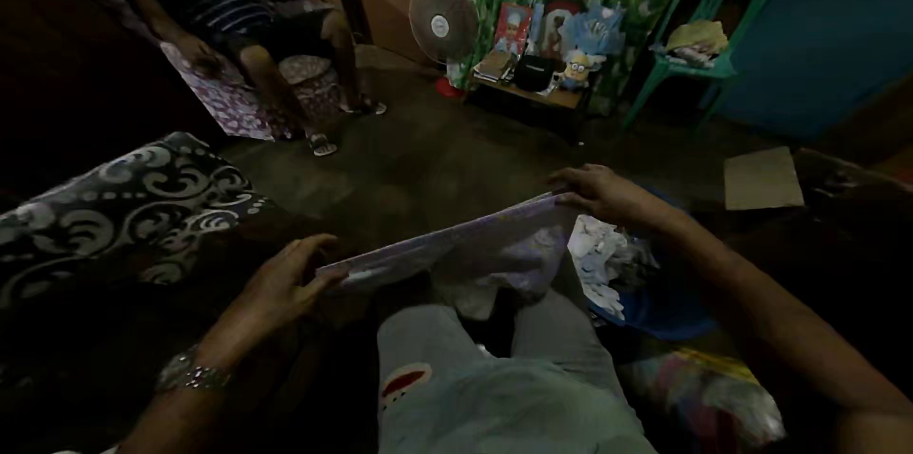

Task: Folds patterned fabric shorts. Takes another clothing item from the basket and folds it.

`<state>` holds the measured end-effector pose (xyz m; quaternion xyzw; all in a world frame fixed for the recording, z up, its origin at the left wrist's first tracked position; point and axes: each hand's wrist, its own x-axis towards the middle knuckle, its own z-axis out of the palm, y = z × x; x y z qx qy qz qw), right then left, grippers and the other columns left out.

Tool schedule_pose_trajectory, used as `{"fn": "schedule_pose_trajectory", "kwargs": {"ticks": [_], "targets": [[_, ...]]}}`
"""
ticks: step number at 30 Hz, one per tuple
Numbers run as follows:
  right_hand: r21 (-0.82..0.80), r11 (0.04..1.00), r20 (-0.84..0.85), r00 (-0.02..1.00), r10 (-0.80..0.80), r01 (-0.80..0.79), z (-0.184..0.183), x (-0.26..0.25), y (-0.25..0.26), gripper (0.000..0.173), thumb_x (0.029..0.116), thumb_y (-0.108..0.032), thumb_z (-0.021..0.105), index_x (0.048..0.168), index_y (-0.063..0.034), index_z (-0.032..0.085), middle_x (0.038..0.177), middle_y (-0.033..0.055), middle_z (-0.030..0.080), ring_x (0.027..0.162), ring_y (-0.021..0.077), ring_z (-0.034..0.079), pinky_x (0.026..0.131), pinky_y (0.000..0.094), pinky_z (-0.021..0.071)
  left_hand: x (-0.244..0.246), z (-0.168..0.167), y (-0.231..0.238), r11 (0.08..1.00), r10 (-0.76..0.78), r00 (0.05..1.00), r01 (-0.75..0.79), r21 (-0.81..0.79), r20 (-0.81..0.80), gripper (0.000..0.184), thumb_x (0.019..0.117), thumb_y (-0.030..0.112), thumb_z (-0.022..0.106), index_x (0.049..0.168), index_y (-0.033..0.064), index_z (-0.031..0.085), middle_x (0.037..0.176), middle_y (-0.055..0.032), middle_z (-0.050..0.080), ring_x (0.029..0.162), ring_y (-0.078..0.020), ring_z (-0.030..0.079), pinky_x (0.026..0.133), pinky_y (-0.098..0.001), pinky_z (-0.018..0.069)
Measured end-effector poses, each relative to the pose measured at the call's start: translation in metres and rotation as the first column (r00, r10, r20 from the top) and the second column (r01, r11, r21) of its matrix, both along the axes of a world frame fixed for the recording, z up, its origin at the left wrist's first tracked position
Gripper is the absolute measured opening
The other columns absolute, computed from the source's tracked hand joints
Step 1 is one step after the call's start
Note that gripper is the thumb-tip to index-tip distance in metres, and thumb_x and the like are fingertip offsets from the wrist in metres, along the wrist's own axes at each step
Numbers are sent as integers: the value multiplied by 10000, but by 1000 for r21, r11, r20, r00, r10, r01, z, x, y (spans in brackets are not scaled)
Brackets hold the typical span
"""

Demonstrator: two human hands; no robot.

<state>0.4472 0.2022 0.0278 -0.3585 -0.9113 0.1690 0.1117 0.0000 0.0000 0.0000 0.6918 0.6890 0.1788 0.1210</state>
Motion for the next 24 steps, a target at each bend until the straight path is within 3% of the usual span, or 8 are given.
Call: {"fn": "schedule_pose_trajectory", "kwargs": {"ticks": [2,6,9,11,13,15,19,24], "targets": [[68,997,6,999,-41,40,8,-6,-15,413,1031,-233,625,1403,-56,602,1008,154,732,1047,381,644,1078,638,358,5,11,-7,1000,1,999,-1,-13,-40,417,1004,194,653,1324,-68,599,1178,-309,636,1047,-469,639,937,-636,482],[158,987,-22,1000,-13,17,24,-3,-45,186,987,-167,677,942,12,705,917,173,659,921,345,644,894,540,496,3,18,-24,982,-133,991,133,133,-3,283,971,248,654,956,-31,696,931,-156,649,828,-255,632,752,-454,527],[-44,996,-302,952,55,-72,40,18,-53,152,954,-219,693,895,-83,724,1013,42,562,942,112,562,808,264,508,-12,26,-30,940,-265,899,160,302,350,235,931,444,708,903,212,716,970,107,661,853,31,622,727,-141,530],[-141,971,-496,862,99,-193,45,25,-52,93,920,-195,704,884,-127,756,1020,-39,627,951,21,602,815,172,535,8,47,-34,939,-261,771,63,338,581,81,960,257,663,916,260,731,971,166,696,828,68,635,692,-99,530],[-261,934,-611,791,35,-243,45,17,-51,69,918,-138,686,873,-135,738,853,-90,702,761,-24,644,687,156,556,42,57,-27,943,-147,615,-149,297,775,304,1036,105,446,946,253,695,809,194,700,692,106,626,616,-87,528],[-437,881,-631,759,-158,-180,38,-3,-50,87,951,-60,642,896,-97,699,743,-61,679,631,-5,620,599,170,547,62,55,-5,947,35,550,-286,149,835,270,1104,170,364,1052,198,628,769,166,656,655,106,608,599,-91,529],[-616,783,-477,750,-458,87,-1,-38,-26,130,999,-142,658,1027,-15,654,787,47,645,632,83,599,605,253,535,82,28,42,914,309,648,-405,-29,697,248,1102,273,438,1190,92,584,871,40,586,724,27,551,666,-183,493],[-628,769,-444,758,-478,117,-8,-64,-60,146,1013,-140,614,974,1,612,743,38,589,626,83,563,607,253,502,126,7,52,944,265,730,-329,-15,630,314,1115,241,404,1305,20,521,965,-118,628,822,-140,617,768,-368,535]]}}
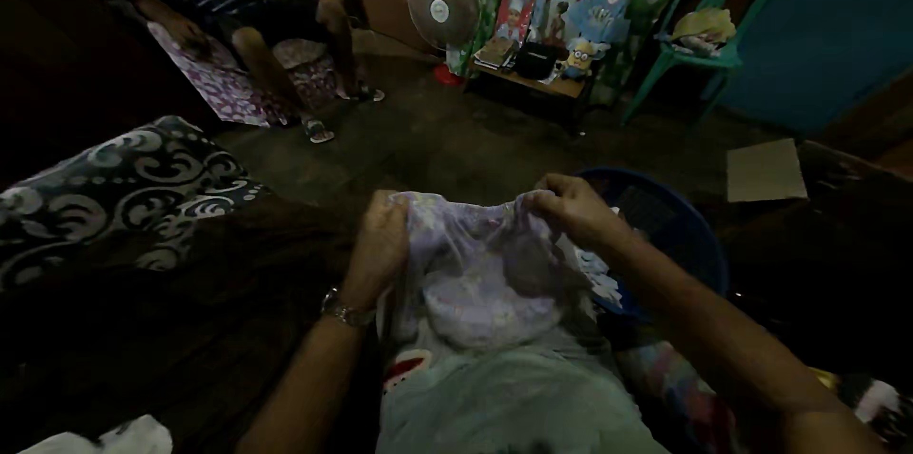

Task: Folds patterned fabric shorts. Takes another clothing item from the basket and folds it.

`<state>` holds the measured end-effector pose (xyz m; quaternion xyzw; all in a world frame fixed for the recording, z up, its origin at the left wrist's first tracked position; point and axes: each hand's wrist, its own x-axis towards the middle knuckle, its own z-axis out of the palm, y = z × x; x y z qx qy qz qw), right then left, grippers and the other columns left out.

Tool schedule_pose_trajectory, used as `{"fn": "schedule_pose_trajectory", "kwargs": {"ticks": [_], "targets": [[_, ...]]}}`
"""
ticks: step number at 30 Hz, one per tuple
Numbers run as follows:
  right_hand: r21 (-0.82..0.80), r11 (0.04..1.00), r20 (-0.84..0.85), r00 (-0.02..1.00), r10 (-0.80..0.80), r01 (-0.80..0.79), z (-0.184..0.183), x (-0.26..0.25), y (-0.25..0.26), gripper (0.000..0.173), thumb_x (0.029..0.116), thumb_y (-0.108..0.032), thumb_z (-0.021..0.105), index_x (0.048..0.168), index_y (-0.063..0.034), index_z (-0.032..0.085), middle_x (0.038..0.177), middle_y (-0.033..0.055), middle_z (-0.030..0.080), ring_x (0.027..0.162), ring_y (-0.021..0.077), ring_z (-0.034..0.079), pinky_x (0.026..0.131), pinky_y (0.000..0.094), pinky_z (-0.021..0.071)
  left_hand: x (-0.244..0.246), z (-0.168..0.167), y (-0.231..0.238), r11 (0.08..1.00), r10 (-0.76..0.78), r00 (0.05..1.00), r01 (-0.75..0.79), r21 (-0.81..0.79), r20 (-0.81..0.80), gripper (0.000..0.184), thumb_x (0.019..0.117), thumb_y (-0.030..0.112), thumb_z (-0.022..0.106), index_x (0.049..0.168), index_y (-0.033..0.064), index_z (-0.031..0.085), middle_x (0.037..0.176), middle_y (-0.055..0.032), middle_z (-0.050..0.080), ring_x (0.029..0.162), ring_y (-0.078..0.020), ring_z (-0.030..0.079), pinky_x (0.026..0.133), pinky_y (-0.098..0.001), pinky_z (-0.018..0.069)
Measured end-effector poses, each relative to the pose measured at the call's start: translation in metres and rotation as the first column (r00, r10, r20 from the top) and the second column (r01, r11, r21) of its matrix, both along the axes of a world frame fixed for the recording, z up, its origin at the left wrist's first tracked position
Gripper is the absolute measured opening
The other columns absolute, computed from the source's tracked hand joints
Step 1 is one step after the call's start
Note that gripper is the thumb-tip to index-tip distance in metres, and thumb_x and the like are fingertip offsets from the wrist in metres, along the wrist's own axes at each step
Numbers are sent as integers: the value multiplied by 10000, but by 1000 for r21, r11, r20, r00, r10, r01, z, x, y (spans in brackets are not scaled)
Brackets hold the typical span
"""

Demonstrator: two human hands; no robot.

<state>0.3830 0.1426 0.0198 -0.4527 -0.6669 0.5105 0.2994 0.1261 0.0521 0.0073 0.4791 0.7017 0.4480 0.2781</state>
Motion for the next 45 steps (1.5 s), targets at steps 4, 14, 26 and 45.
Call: {"fn": "schedule_pose_trajectory", "kwargs": {"ticks": [4,14,26,45], "targets": [[74,982,-79,981,178,-172,4,-25,-40,128,1019,-108,601,967,9,595,752,6,616,652,20,591,638,186,517,27,-19,-7,921,-369,926,351,169,85,229,1099,230,421,1206,56,526,859,24,634,748,-10,633,704,-220,558],[674,680,110,949,294,-289,5,-6,-32,522,951,-311,679,1370,-13,591,1250,117,662,1172,228,596,991,451,486,41,-4,-16,841,-495,857,432,326,143,403,911,-23,660,1274,118,556,963,82,693,768,31,653,690,-145,565],[508,845,69,986,151,-165,-10,26,12,92,940,-106,710,978,-22,720,851,4,703,746,5,640,707,189,549,2,-16,18,839,-469,878,476,264,-93,166,1022,16,535,1089,58,681,869,30,688,688,22,614,613,-142,523],[31,834,415,766,491,-551,-128,143,-93,179,939,-48,656,1079,21,743,1035,193,709,986,331,687,912,502,553,71,-188,-49,453,-890,451,891,-24,-68,222,947,-11,595,1103,-33,751,1178,-175,728,1142,-309,686,1031,-480,511]]}}
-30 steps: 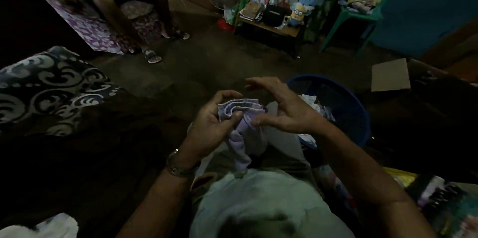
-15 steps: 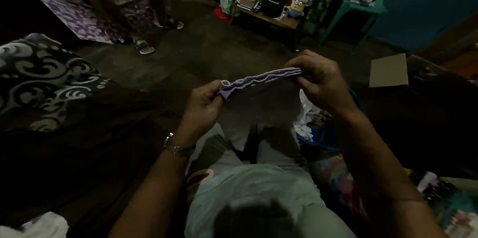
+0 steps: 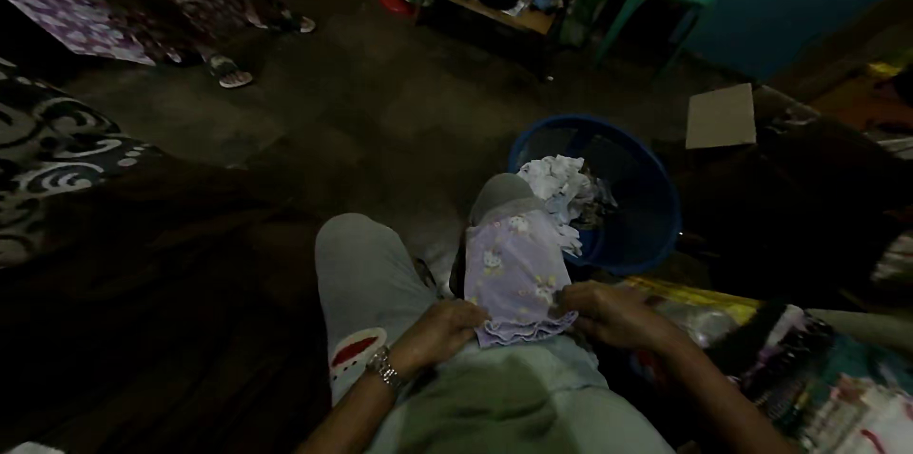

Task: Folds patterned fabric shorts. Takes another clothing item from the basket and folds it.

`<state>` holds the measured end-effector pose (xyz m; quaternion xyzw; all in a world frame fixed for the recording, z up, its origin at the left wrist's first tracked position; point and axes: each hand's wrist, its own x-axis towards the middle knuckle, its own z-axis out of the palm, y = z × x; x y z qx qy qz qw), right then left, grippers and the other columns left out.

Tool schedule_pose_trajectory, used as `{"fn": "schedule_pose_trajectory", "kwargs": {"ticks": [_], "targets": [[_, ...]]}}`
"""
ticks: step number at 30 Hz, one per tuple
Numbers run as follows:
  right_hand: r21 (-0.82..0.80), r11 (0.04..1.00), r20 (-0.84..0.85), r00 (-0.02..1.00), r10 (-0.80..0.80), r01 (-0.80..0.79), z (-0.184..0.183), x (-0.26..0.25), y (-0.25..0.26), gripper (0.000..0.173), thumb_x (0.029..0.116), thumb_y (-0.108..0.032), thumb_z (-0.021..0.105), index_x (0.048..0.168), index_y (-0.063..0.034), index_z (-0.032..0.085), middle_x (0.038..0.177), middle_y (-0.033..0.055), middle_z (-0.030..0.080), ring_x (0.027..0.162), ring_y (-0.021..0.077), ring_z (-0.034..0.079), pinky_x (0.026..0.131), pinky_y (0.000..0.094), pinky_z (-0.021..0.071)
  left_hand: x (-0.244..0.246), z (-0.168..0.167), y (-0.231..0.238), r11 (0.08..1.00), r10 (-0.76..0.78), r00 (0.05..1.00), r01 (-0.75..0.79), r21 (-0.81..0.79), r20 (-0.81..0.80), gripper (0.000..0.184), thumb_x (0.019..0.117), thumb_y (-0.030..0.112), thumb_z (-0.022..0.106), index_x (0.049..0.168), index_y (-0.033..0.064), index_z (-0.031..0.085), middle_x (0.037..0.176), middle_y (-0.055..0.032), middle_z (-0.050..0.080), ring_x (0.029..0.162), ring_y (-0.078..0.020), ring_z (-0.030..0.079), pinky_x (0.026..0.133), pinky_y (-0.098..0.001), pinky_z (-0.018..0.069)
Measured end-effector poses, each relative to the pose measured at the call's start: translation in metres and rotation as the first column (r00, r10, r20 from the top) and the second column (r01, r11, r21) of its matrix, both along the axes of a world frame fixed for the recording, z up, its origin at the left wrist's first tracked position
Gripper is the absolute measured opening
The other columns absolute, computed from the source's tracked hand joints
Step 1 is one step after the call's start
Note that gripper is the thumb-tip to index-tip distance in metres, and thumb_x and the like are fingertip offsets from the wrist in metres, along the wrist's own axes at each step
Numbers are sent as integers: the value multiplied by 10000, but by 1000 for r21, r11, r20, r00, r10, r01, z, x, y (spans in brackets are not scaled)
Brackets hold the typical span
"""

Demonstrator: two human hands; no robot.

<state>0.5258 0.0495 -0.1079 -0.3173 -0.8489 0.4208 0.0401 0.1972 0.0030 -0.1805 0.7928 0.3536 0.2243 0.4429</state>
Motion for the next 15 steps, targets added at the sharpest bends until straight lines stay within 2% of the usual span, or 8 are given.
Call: {"fn": "schedule_pose_trajectory", "kwargs": {"ticks": [3,6,9,11,12,13,14,15], "targets": [[-24,994,-59,993,-105,104,5,-2,9,197,947,-84,674,1098,32,726,1011,182,701,936,266,683,884,435,564,-8,5,9,995,50,995,-43,-87,82,211,974,48,597,1107,-32,740,1109,-150,739,1066,-189,703,995,-366,543],[-63,971,-58,970,-234,231,20,-11,36,262,969,-139,667,1157,42,689,1060,175,707,959,216,685,905,394,560,-9,25,30,956,204,973,-176,-237,103,198,997,107,590,1046,-38,715,968,-50,712,887,-3,641,851,-206,534],[-98,915,-40,918,-396,391,23,-27,69,290,989,-178,648,1185,34,672,1052,146,701,954,171,671,906,364,546,-2,36,60,858,408,909,-351,-376,81,198,1034,133,554,1097,-17,667,906,4,664,789,19,607,755,-189,527],[-39,861,-21,861,-509,508,12,-40,91,294,1004,-180,639,1211,27,666,1066,166,700,964,211,672,916,404,541,7,36,80,779,512,859,-464,-421,-1,228,1063,182,532,1127,-5,647,907,-20,643,770,-22,591,736,-226,513],[19,834,3,834,-552,552,2,-45,100,326,1011,-199,635,1259,12,650,1118,191,692,1015,271,671,948,463,530,12,35,88,744,541,840,-503,-440,-45,268,1072,196,521,1200,-16,623,993,-72,649,838,-66,606,788,-263,519],[83,805,24,806,-591,588,-9,-50,107,402,1019,-240,628,1344,-3,607,1201,219,663,1098,339,648,995,522,504,17,32,94,715,551,830,-525,-462,-89,335,1077,207,514,1312,-27,560,1139,-140,639,958,-130,625,868,-311,524],[115,769,33,771,-636,629,-20,-52,110,504,1032,-279,605,1452,-14,518,1303,250,611,1201,400,596,1050,568,462,20,29,97,692,540,830,-530,-491,-135,454,1078,243,516,1443,-19,451,1335,-201,584,1136,-204,622,980,-365,514],[110,719,15,722,-691,686,-29,-53,110,575,1052,-295,563,1528,-10,415,1385,280,554,1280,443,541,1088,592,426,23,23,98,661,532,830,-532,-529,-169,573,1075,298,522,1527,-6,343,1477,-233,484,1285,-273,560,1069,-420,470]]}}
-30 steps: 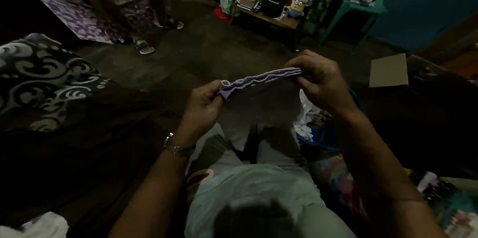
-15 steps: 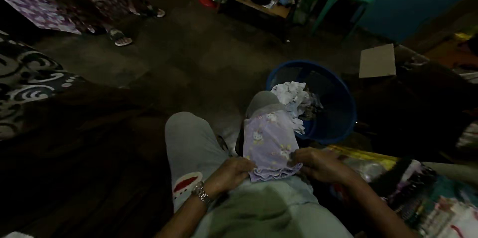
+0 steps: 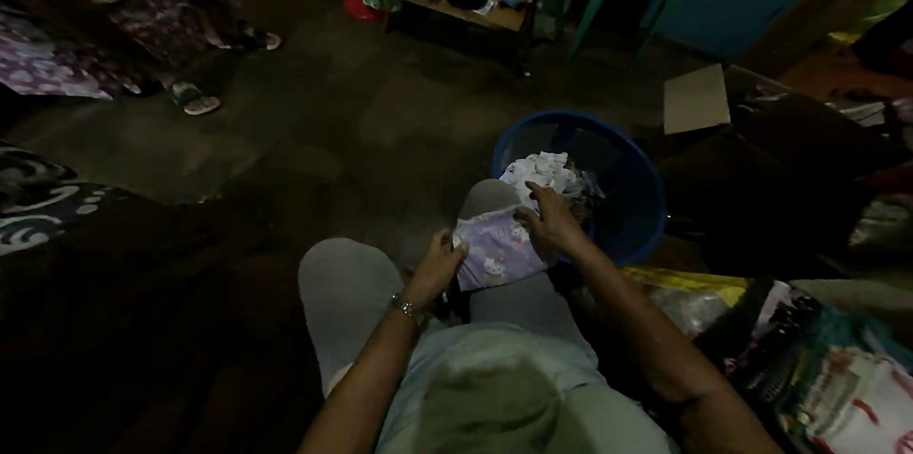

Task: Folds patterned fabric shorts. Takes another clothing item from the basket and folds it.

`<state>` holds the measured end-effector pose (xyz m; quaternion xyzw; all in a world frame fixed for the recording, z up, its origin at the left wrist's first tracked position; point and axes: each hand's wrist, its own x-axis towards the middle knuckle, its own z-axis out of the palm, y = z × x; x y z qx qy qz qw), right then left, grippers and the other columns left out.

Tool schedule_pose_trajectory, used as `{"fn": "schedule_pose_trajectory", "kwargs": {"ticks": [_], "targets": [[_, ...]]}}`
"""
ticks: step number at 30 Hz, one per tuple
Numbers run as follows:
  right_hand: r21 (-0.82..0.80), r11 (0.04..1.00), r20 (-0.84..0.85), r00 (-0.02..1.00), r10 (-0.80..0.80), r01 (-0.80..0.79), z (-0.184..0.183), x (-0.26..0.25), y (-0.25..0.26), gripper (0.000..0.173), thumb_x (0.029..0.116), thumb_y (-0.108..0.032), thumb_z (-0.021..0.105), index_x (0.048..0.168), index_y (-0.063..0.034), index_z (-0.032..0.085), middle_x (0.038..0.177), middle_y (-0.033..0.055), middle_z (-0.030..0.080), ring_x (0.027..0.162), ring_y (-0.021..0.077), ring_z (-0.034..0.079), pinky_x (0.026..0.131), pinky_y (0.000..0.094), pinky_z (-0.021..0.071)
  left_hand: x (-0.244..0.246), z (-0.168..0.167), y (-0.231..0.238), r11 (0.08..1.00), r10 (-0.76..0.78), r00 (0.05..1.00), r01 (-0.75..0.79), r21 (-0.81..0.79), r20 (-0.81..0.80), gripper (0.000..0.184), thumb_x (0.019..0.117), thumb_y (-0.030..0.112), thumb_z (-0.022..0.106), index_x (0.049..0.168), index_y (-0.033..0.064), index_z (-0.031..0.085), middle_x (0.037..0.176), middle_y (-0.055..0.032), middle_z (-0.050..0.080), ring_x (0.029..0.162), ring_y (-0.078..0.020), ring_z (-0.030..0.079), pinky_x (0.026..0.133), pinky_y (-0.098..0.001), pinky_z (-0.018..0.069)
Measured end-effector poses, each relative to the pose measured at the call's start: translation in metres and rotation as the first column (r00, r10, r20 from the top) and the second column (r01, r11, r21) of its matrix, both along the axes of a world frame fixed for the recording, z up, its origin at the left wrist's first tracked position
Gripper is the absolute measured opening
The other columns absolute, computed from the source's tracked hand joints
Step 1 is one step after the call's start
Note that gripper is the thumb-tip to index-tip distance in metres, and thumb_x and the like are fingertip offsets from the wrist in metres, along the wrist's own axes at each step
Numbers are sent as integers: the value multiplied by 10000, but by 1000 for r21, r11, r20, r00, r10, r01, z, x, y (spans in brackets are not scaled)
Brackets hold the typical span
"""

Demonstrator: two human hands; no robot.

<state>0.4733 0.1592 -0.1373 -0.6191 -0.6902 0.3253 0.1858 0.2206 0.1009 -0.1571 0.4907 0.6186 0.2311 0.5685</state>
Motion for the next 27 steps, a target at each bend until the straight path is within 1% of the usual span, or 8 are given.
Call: {"fn": "schedule_pose_trajectory", "kwargs": {"ticks": [4,6,10,13,17,20,24,27], "targets": [[-249,914,-323,862,-390,320,-24,8,-16,653,1119,-353,353,1608,31,151,1547,318,385,1418,386,439,1164,489,378,12,-42,-14,966,177,963,-131,-224,201,605,1051,424,541,1502,47,398,1367,-195,563,1183,-272,596,958,-448,522],[-483,826,-416,755,-508,290,-37,14,-26,737,1103,-481,339,1623,-7,118,1585,274,352,1417,346,445,1142,483,409,12,-62,-18,924,238,901,-94,-371,364,577,1051,467,512,1478,84,450,1395,-145,568,1235,-254,582,991,-454,516],[-659,746,-503,678,-535,99,-51,12,-35,645,1045,-529,498,1442,-21,496,1289,162,645,1137,217,656,967,408,556,9,-80,-20,935,288,810,-121,-334,510,401,1063,349,513,1336,61,566,1178,-94,690,1057,-185,678,894,-373,582],[-578,798,-505,694,-512,168,-39,5,-38,622,942,-313,748,1414,7,500,1271,188,641,1119,232,660,977,412,556,12,-65,-23,958,278,781,-184,-219,559,309,1058,165,509,1333,25,516,1093,-88,697,965,-155,697,835,-335,601],[-274,926,-512,776,-369,260,-21,11,-40,382,950,-41,672,1300,78,578,1250,228,634,1129,233,632,998,386,516,18,-37,-32,958,276,830,-277,-71,484,330,1025,87,555,1340,18,490,1048,-57,710,886,-119,720,758,-301,625],[-181,941,-475,813,-337,285,-5,13,-44,346,997,-88,637,1300,67,579,1255,246,643,1166,279,636,1034,428,505,17,-22,-34,959,225,898,-273,77,377,336,1000,103,585,1316,2,532,1021,-35,718,861,-97,721,753,-291,626],[-336,896,-490,760,-428,289,-20,13,-47,803,931,-358,754,1515,28,360,1369,262,585,1240,319,611,1068,469,497,17,-17,-37,968,166,917,-222,118,362,314,1010,136,560,1304,29,534,993,26,721,857,-49,712,761,-259,622],[-288,926,-482,799,-359,243,-30,10,-48,610,931,-284,757,1370,87,554,1348,283,590,1261,336,580,1099,472,450,17,-16,-39,968,162,918,-219,122,363,320,1019,130,541,1322,36,497,1013,49,702,875,-30,704,774,-243,616]]}}
